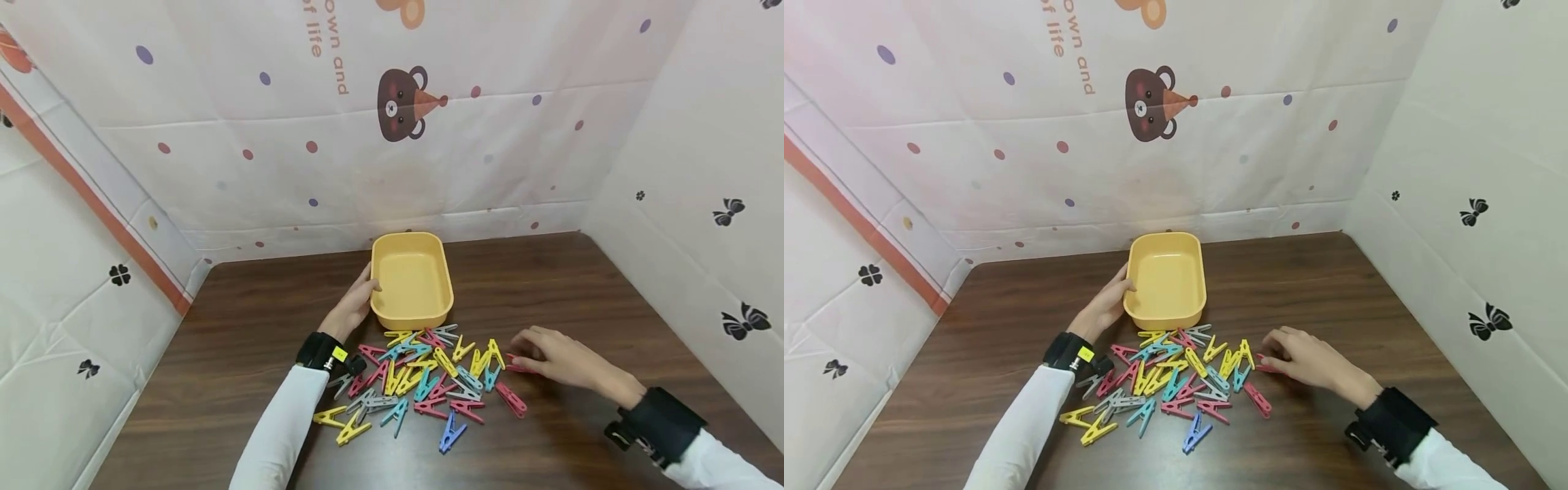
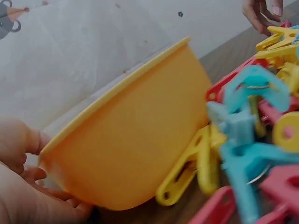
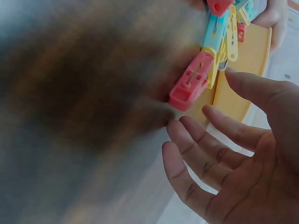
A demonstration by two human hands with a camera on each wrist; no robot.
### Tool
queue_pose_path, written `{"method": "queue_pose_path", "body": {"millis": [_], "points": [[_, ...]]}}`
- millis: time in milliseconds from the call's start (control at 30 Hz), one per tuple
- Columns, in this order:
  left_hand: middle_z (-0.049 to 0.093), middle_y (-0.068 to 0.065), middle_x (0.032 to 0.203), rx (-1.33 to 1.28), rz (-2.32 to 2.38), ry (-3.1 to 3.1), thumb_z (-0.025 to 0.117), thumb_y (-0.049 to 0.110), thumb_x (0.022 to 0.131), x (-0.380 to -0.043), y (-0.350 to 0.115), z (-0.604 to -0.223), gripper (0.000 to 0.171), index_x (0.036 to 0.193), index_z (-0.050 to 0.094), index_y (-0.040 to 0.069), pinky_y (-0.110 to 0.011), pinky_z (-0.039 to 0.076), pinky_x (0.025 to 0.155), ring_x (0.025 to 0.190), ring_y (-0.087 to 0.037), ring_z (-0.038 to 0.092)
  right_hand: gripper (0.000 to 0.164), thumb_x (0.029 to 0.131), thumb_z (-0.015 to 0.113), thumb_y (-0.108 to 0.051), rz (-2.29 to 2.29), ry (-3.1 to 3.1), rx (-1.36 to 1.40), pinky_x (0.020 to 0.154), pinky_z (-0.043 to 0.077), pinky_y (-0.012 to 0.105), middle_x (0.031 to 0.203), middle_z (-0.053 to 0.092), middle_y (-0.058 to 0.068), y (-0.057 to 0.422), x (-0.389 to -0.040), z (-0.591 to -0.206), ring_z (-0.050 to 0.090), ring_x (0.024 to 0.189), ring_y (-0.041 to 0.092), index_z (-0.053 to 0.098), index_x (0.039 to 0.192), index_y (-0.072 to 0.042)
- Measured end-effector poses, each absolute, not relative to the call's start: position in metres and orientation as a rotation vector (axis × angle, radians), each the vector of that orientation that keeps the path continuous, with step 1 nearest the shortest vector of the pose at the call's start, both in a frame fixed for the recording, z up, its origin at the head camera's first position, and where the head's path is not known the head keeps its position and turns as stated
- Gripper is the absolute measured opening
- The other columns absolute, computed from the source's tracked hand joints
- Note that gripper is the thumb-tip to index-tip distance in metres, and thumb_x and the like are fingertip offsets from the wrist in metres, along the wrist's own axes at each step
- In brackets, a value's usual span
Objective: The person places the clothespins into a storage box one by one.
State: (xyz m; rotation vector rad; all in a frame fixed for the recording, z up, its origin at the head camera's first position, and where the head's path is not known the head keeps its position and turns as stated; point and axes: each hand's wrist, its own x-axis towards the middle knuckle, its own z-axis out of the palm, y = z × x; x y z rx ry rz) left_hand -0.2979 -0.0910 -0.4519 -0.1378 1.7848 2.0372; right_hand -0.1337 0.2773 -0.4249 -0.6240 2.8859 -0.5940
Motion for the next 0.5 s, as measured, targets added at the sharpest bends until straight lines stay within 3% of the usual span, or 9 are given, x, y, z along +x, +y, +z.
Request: {"method": "queue_pose_path", "body": {"millis": [267, 500], "points": [[-0.007, 0.003, 0.174, -0.166, 2.159, 1.702, 0.040, 0.003, 0.093, -0.285, -0.071, -0.457, 0.090, 0.164, -0.002, 0.039, -0.042, 0.020, 0.122, 0.160, -0.023, 0.006, 0.036, 0.093, 0.074, -0.026, -0.653, 2.840, -0.759, 0.063, 0.041, 0.020, 0.097, 0.062, -0.005, 0.282, -0.133, -0.428, 0.048, 0.076, 0.001, 0.069, 0.121, -0.006], [-0.005, 0.002, 0.174, -0.150, 2.216, 1.716, 0.039, 0.003, 0.092, -0.283, -0.062, -0.459, 0.089, 0.165, 0.001, 0.038, -0.043, 0.018, 0.123, 0.160, -0.022, 0.003, 0.026, 0.088, 0.079, -0.015, -0.585, 2.836, -0.788, 0.060, 0.044, 0.020, 0.083, 0.064, -0.008, 0.269, -0.157, -0.431, 0.050, 0.070, -0.002, 0.073, 0.110, -0.003]]}}
